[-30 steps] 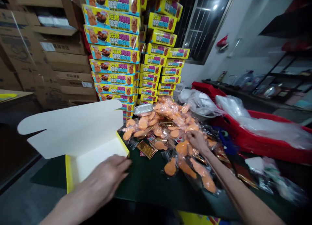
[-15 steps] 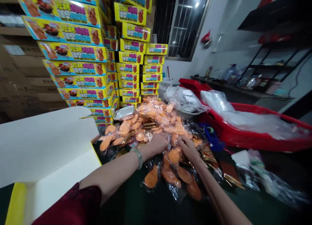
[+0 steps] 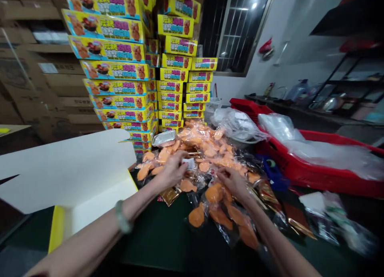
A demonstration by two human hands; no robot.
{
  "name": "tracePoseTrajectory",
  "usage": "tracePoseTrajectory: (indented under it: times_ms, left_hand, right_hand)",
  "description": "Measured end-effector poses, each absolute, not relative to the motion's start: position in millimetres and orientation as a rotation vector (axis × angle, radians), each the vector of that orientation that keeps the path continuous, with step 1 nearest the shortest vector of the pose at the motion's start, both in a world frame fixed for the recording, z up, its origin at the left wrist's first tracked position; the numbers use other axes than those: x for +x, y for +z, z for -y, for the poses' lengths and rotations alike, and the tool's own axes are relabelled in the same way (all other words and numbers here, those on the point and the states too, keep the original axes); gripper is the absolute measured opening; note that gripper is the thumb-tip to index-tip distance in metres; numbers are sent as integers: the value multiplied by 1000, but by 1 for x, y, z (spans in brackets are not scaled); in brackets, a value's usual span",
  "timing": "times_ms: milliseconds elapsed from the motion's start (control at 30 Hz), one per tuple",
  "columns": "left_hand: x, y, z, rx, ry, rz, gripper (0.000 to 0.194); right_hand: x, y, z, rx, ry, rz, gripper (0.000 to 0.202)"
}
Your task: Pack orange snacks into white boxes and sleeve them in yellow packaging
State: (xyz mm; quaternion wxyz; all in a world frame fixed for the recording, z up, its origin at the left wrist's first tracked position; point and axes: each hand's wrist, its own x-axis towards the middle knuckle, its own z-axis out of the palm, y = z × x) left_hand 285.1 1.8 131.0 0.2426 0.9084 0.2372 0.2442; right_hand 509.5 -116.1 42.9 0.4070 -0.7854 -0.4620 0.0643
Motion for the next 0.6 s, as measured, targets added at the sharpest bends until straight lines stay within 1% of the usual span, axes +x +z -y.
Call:
tracePoseTrajectory:
  times_ms: [67,133,200,267,333,400,433,500,533,600]
  left_hand:
    - [222,142,-3,2469,666,-725,24]
    - [155,140,-6,2497,587,-851,28]
    - [96,123,-9,2493,537,-1073,33]
    - [53,98,-12,2504,493,-1256,36]
    - [31,75,-13,2542,393,-1315,38]
    - [25,62,-10,2644,341,-1314,38]
    - [25,59,-7,2712,376,-1341,37]
    - [28,58,2,2831,561,-1424,34]
    - [28,57,8,2865,675,-1443,33]
    - [28,52,21,2898,793,-1355,30]
  right_hand:
    - [495,49,111,-2106,102,1165,22]
    - [480,58,106,-2252,-52,1207,26]
    - [467,70,96,-2303,-270,1305,29]
    - [457,83,77,-2244,-464,1396,32]
    - [454,94,51,-2267,-562,1428,37]
    - [457,103,24,-2384,-538,1440,35]
    - [460,108,13,-2441,-501,1438,30]
    - [468,119,1,-2487,-461,1417,24]
    - [471,126,0,-2495,-476,1385,26]
    - [466,140,6,-2452,-553,1305,33]
